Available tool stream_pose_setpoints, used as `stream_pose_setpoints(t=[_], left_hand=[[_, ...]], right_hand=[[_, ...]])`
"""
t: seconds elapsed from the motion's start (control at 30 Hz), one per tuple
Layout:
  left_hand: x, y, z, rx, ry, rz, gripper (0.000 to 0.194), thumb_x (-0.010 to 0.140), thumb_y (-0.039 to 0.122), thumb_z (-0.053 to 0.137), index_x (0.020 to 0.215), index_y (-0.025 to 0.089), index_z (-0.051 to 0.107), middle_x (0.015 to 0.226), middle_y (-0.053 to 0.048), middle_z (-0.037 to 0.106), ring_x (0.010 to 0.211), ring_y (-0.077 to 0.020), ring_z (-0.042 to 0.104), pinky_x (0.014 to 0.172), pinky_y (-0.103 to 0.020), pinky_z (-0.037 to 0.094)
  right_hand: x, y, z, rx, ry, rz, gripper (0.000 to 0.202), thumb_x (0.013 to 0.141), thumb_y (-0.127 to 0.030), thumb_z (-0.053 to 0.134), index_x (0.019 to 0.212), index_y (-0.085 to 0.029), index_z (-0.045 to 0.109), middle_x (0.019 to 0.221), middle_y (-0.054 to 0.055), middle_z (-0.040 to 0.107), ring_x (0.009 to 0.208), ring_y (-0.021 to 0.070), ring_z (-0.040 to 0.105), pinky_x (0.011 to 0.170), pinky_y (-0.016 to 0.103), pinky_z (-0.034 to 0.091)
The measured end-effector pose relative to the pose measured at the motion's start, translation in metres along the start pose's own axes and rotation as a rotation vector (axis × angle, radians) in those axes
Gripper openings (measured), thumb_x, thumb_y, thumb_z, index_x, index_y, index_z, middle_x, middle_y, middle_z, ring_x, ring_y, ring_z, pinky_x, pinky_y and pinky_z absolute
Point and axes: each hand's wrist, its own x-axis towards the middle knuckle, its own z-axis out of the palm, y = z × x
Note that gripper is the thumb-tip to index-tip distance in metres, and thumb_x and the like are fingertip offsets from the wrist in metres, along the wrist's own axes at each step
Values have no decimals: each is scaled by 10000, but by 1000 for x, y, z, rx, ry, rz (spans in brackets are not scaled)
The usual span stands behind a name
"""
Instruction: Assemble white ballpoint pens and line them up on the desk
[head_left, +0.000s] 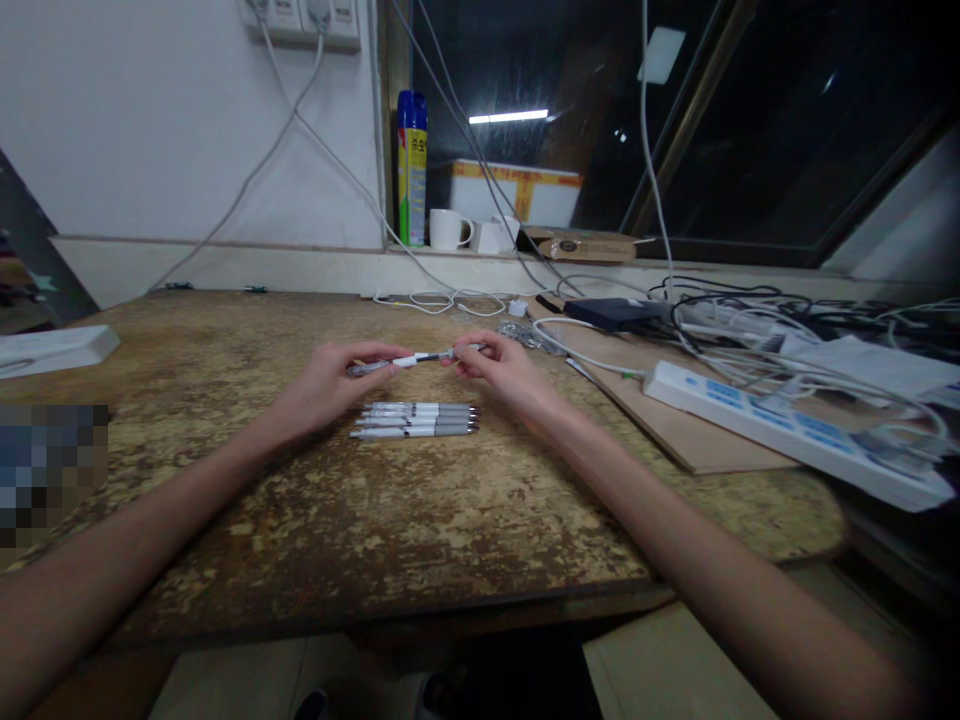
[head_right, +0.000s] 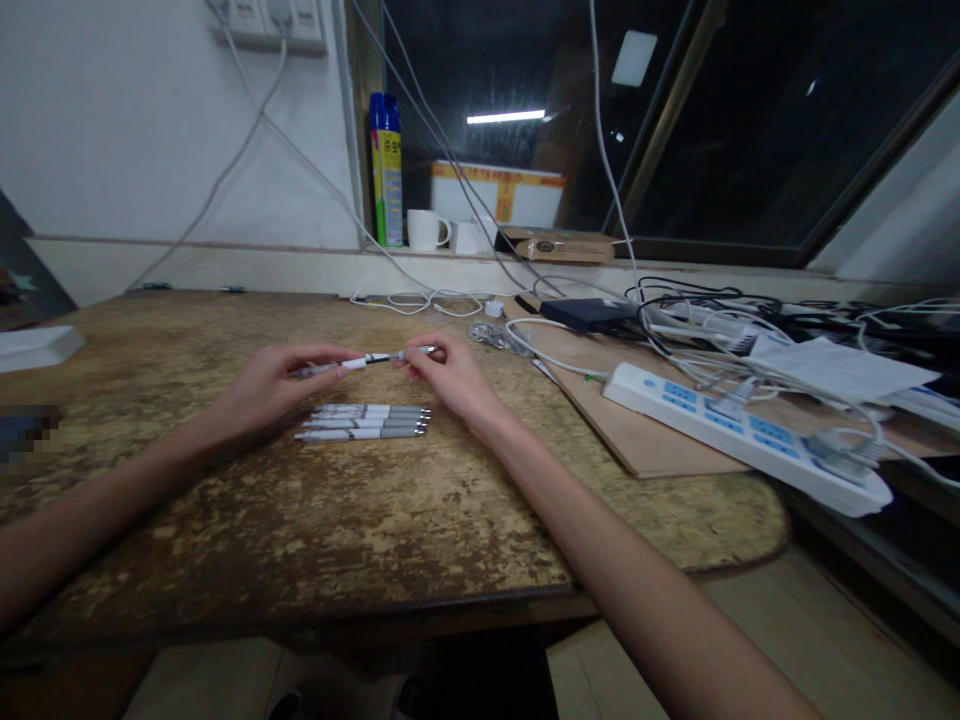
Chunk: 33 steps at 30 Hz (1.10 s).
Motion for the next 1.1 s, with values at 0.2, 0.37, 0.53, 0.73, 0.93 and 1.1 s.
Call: stream_pose_setpoints(t=[0.2, 0.37, 0.53, 0.73, 0.93, 1.1], left_hand=[[1, 3, 3, -2, -11, 30, 406, 933, 500, 616, 1229, 263, 763, 1172, -53, 782, 1030, -256, 703, 910, -344, 519], [1, 4, 2, 4, -2, 23, 401, 942, 507, 609, 1224, 268, 765, 1141, -46, 791, 1008, -249, 710, 908, -342, 520], [0, 5, 2, 13, -9, 38, 392, 920, 506, 642, 1213, 280, 771, 1156, -47, 787, 1020, -254, 709, 884, -343, 532], [0, 7, 5, 13, 0, 41, 390, 911, 489, 660, 1226, 285, 765, 1183, -49, 780, 1064, -268, 708, 930, -369, 531], [-1, 9, 5, 7, 16, 35, 368, 928, 475, 646, 1215, 280, 768, 1178, -55, 781, 1067, -258, 709, 964, -374, 517], [-1, 9, 5, 22, 6, 60, 375, 910, 490, 662, 1205, 286, 772, 1181, -43, 781, 1070, -263, 707, 949, -361, 516]], right_hand=[[-3, -2, 7, -113, -76, -110, 147, 866, -334, 705, 923, -206, 663, 879, 44, 729, 781, 163, 647, 790, 327, 524], [-4, -3, 7, -151, -108, -164, 154, 870, -344, 698, 928, -206, 663, 903, 40, 715, 798, 167, 650, 786, 331, 523], [-5, -4, 6, -164, -133, -195, 156, 877, -353, 695, 924, -209, 658, 925, 40, 713, 783, 162, 640, 762, 321, 511], [-6, 0, 7, -170, -195, -110, 255, 955, -469, 592, 968, -218, 635, 643, -1, 656, 577, 149, 557, 618, 296, 453], [-4, 0, 6, -193, -157, -149, 145, 931, -351, 597, 979, -226, 651, 709, -5, 633, 656, 153, 568, 651, 291, 441], [-5, -1, 6, -184, -193, -76, 259, 978, -446, 528, 1014, -220, 649, 560, -39, 539, 532, 141, 495, 571, 279, 385]])
